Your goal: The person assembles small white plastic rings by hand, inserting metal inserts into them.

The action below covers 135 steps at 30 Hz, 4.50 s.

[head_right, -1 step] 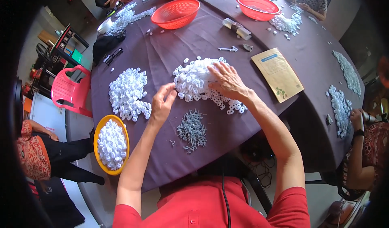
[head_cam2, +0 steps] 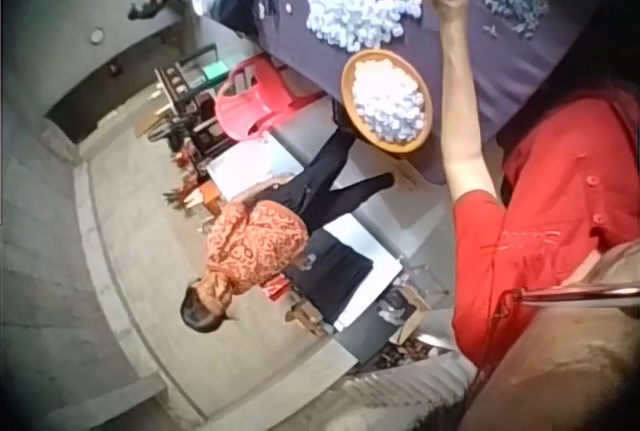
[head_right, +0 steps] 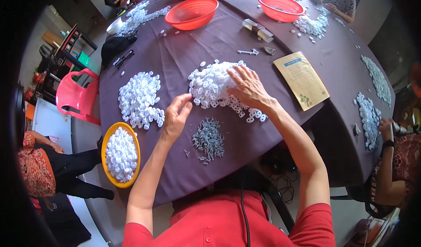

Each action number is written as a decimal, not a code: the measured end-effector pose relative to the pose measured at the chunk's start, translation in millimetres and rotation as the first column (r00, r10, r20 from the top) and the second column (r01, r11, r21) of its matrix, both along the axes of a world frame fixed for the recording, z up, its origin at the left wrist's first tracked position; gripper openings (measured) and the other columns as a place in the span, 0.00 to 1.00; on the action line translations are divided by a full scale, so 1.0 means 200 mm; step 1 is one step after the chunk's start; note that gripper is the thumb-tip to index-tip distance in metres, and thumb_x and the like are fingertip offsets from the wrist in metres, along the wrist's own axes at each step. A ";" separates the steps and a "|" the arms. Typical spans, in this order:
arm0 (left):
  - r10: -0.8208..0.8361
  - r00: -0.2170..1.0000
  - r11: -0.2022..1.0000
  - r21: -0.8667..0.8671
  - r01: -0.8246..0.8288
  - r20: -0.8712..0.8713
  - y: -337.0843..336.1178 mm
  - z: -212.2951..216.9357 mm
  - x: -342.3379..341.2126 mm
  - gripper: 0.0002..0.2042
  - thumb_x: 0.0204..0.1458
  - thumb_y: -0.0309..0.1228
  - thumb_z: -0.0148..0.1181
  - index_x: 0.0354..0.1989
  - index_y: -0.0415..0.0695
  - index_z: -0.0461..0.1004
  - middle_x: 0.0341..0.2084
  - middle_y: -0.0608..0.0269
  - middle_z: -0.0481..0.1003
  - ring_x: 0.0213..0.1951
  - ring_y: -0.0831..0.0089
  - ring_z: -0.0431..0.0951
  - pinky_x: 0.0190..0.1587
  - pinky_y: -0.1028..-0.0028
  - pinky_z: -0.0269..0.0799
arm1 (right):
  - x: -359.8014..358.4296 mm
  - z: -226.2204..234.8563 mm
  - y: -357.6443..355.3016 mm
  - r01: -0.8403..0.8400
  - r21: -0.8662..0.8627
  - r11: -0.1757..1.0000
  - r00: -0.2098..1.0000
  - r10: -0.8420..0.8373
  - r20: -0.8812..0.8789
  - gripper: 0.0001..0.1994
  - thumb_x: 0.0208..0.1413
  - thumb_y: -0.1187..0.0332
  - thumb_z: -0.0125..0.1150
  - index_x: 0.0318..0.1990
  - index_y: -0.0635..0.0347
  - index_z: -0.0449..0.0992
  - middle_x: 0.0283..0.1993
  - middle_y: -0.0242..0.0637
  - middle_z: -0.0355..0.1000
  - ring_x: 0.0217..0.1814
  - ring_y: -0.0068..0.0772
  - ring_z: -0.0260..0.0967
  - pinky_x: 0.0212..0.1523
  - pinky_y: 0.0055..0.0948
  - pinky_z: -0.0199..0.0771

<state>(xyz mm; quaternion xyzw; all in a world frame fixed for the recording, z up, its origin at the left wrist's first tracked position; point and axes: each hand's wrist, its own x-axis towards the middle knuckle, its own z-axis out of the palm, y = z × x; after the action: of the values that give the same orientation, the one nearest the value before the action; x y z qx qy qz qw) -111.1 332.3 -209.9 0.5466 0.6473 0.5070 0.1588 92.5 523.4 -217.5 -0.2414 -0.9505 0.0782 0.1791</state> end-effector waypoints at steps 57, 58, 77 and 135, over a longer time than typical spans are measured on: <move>0.037 0.918 0.993 -0.092 -0.079 -0.395 -0.52 -0.16 0.27 0.22 0.53 0.23 0.48 0.59 0.35 0.60 0.60 0.48 0.59 0.62 0.53 0.58 0.63 0.59 0.51 | -0.11 -0.09 -0.82 -0.251 -0.155 0.956 0.964 0.261 0.050 0.42 0.52 0.40 0.50 0.64 0.67 0.53 0.68 0.52 0.47 0.73 0.49 0.38 0.70 0.44 0.37; 0.033 0.913 0.994 -0.078 -0.070 -0.406 -0.52 -0.16 0.27 0.22 0.53 0.22 0.46 0.58 0.35 0.61 0.59 0.47 0.61 0.61 0.53 0.59 0.63 0.60 0.52 | -0.12 -0.08 -0.84 -0.265 -0.163 0.950 0.959 0.278 0.061 0.42 0.52 0.41 0.50 0.64 0.68 0.53 0.68 0.52 0.47 0.73 0.49 0.38 0.70 0.43 0.37; 0.175 0.971 0.984 0.010 -0.175 -0.166 -0.06 -0.21 -0.05 0.19 0.56 0.26 0.46 0.57 0.34 0.63 0.55 0.45 0.65 0.58 0.52 0.64 0.61 0.64 0.57 | -0.43 -0.04 -0.28 -0.056 0.156 0.986 0.994 0.071 -0.088 0.24 0.46 0.52 0.62 0.52 0.48 0.72 0.57 0.38 0.64 0.63 0.44 0.55 0.59 0.50 0.51; 0.120 0.385 0.716 -0.189 -0.672 -0.915 0.14 -0.20 -0.97 0.19 0.57 0.36 0.43 0.56 0.42 0.66 0.59 0.58 0.62 0.66 0.58 0.51 0.63 0.39 0.31 | -0.46 -0.02 -0.41 -0.100 -0.002 0.995 0.978 0.098 -0.184 0.19 0.47 0.57 0.63 0.48 0.46 0.74 0.52 0.33 0.66 0.62 0.45 0.55 0.58 0.53 0.51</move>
<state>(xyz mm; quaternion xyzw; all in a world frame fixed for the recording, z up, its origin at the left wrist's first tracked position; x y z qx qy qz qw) -304.2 361.1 -249.6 0.4708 0.8656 -0.0134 -0.1701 0.4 442.3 -221.0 -0.1865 -0.9403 0.1143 0.2607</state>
